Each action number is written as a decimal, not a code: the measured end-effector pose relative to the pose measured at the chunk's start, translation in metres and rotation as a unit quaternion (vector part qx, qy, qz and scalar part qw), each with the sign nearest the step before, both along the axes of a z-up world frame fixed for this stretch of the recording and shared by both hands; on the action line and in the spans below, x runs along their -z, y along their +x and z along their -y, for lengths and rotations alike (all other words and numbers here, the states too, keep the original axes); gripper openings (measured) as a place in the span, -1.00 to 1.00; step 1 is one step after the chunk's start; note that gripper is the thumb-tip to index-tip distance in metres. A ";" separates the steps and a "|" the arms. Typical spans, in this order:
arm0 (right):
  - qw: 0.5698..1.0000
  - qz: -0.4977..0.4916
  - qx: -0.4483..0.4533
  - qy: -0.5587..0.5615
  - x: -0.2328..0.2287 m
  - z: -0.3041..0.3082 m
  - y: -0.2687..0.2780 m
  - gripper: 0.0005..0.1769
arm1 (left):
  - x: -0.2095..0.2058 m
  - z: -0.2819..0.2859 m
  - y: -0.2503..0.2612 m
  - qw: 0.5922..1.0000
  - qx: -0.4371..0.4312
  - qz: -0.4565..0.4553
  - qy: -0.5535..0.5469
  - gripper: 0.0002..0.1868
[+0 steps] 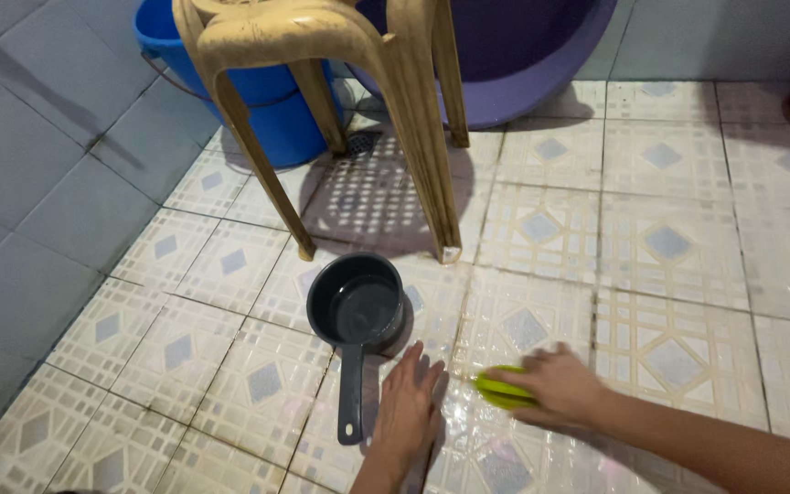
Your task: The person cleans a tiled bathroom floor by spraying cleaner and scrubbing with a brush. They move a plastic stool and a metal pan to access the floor area, then scrub the tiles and grout lines with a yellow brush.
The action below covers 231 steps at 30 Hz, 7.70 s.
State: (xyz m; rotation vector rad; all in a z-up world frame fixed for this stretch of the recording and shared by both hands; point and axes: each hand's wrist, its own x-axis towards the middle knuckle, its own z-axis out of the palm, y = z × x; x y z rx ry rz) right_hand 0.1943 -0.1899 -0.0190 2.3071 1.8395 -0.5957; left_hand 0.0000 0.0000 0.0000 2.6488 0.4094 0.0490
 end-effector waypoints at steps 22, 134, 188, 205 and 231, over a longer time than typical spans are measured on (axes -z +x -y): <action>0.957 0.063 0.256 -0.120 0.016 0.086 0.108 0.02 | 0.026 0.040 0.056 0.998 0.058 0.035 -0.019 -0.27; 0.806 -0.206 0.527 0.175 0.004 0.224 0.072 -0.17 | 0.055 0.161 0.223 0.986 0.054 0.152 -0.029 -0.45; 0.808 -0.216 0.518 0.178 0.012 0.215 0.091 -0.20 | 0.087 0.179 0.108 0.987 0.112 0.065 0.093 -0.28; 0.800 -0.240 0.529 0.149 0.016 0.220 0.084 -0.20 | 0.072 0.156 0.234 0.986 0.091 0.091 0.110 -0.30; 0.828 0.120 0.270 -0.476 -0.047 0.386 -0.062 -0.61 | 0.078 0.163 0.199 0.984 0.108 0.083 0.111 -0.27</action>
